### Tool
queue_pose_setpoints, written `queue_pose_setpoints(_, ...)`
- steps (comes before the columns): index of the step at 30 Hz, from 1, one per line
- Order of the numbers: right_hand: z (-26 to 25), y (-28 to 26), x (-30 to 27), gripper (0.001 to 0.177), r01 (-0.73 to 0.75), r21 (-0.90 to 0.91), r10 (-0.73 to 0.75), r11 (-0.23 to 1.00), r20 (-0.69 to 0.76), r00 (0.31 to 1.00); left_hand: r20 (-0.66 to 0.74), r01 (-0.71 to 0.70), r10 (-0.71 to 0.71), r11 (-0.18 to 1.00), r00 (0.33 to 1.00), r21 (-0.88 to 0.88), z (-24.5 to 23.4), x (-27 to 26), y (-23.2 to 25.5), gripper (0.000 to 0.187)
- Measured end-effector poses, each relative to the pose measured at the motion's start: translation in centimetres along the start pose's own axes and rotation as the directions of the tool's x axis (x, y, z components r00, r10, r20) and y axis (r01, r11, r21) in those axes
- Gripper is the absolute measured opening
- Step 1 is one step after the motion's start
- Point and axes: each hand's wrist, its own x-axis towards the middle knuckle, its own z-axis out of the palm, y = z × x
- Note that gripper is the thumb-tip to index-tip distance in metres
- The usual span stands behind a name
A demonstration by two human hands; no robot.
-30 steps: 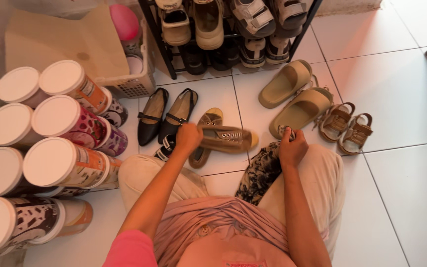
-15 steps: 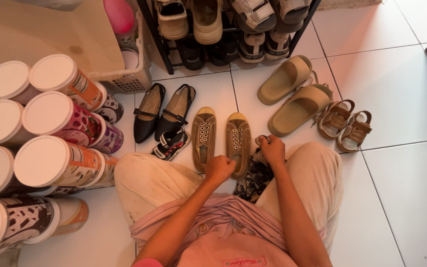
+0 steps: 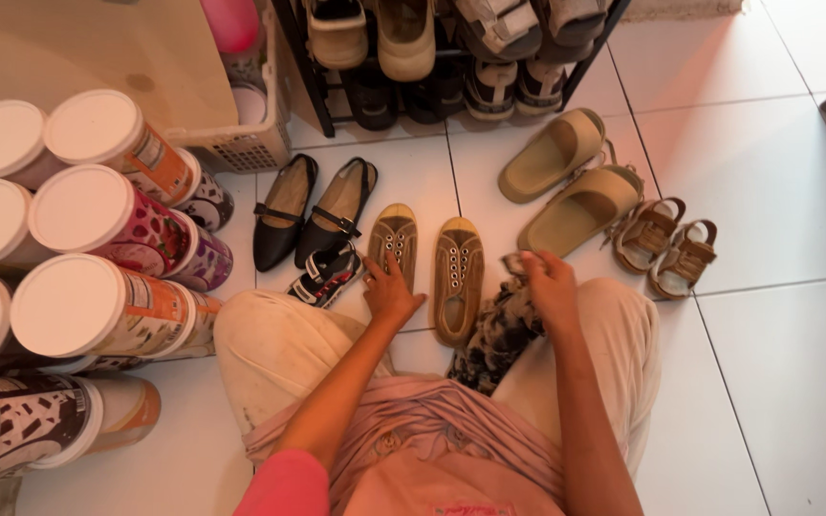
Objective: The person sits on the floor and wipes a pair of beige canvas shoes with a patterned cloth. They clean the exterior and interior surfaces, then remove the laces from one shoe and place them on the floor.
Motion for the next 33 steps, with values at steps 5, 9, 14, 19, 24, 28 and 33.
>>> queue_pose_setpoints(5,9.1,-0.7,-4.9,0.027,0.401,-0.478,-0.102,0.782,0.536,0.838,0.066,-0.038,0.034,0.997,0.997,0.062,1.5,0.7,-0.2,0.112)
queue_pose_setpoints(9,15.3,3.7,-5.9,0.016,0.613,-0.687,-0.163,0.389,0.604,0.78,0.023,-0.122,0.121,0.987,0.992,0.104,2.1,0.9,-2.0,0.113)
queue_pose_setpoints(14,14.9,9.0,-1.6,0.008,0.647,-0.756,-0.314,0.097,0.594,0.741,0.025,-0.14,0.138,0.984,0.99,0.111,3.2,0.8,-2.7,0.115)
queue_pose_setpoints(19,10.6,8.4,5.8,0.017,0.413,-0.898,-0.33,0.151,0.348,0.878,0.039,-0.14,0.137,0.983,0.99,0.117,3.4,1.1,-3.3,0.114)
queue_pose_setpoints(24,8.1,3.8,6.6,0.03,0.276,-0.718,-0.226,0.639,0.168,0.96,0.288,-0.113,0.296,0.849,0.911,-0.516,2.3,3.6,-6.3,0.103)
queue_pose_setpoints(28,10.6,0.3,4.2,0.043,0.237,-0.523,-0.208,0.818,0.114,0.971,0.134,-0.251,0.388,0.786,0.912,-0.564,3.5,3.1,-8.9,0.101)
queue_pose_setpoints(33,14.8,-2.2,2.0,0.041,0.361,-0.213,-0.377,0.908,-0.04,0.925,0.194,-0.242,0.364,0.853,0.911,-0.463,3.3,2.8,-9.8,0.091)
